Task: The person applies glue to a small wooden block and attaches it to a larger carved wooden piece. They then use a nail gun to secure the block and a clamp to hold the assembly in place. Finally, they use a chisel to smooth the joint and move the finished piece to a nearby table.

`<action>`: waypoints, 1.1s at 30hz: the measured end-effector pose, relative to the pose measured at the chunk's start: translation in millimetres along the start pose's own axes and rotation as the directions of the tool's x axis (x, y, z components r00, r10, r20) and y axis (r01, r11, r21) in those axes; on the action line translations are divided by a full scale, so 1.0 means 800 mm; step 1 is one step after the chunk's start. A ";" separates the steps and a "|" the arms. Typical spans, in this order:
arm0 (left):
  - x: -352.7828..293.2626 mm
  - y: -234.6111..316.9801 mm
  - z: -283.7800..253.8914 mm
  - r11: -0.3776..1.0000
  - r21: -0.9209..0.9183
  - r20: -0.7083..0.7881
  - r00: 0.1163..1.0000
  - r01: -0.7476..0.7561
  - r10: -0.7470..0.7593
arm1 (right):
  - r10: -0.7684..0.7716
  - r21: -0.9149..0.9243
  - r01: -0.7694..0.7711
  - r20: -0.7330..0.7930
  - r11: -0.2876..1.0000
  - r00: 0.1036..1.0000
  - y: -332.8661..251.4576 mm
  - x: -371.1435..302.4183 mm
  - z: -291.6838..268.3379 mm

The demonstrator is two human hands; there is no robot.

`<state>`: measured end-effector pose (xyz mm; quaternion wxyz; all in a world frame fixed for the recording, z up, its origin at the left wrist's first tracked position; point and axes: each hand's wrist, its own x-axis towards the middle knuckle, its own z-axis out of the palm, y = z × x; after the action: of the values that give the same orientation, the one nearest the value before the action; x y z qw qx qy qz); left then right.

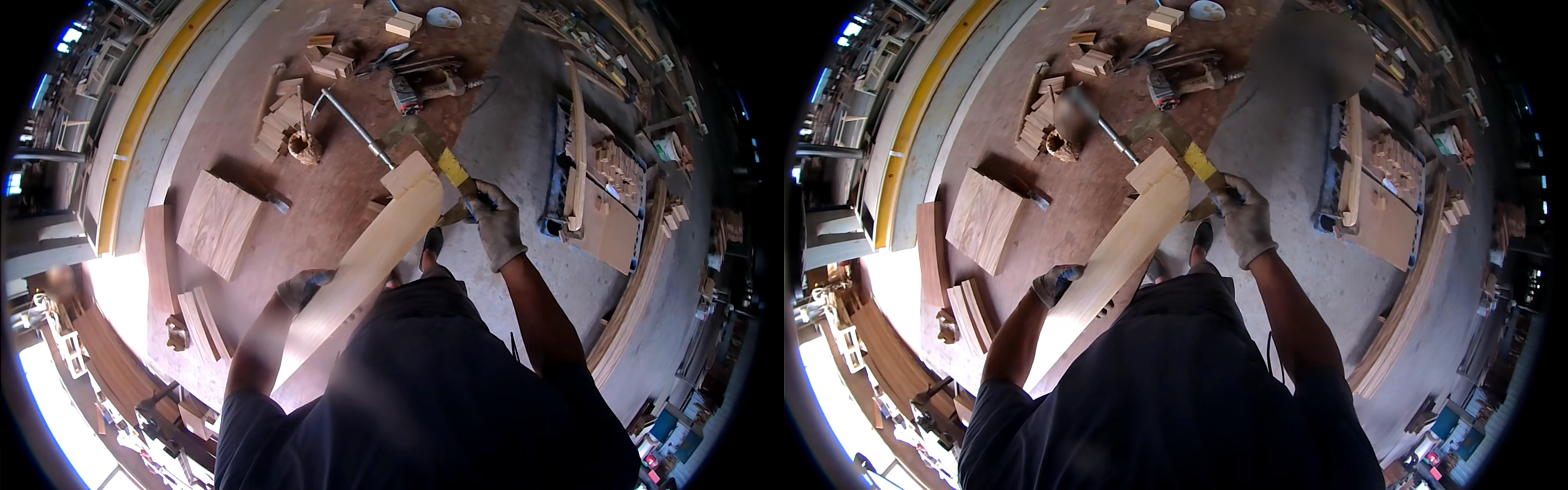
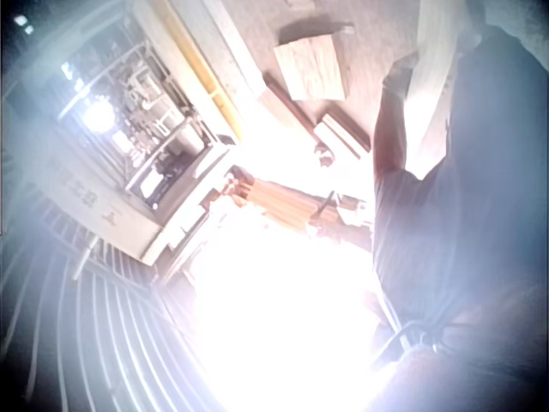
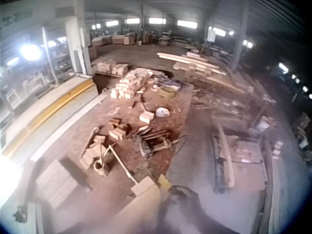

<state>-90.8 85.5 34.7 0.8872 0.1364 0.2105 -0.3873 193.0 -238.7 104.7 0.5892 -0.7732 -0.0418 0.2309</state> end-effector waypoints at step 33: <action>0.055 -0.052 0.057 0.176 0.738 -0.356 0.155 0.651 0.921 | 0.555 0.499 -0.701 0.431 0.510 0.711 0.169 -0.007 -0.075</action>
<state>-82.5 11.8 50.5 0.2287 0.8891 0.3892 -0.0759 184.4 -334.7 -7.7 0.6784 -0.4593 0.2591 0.5115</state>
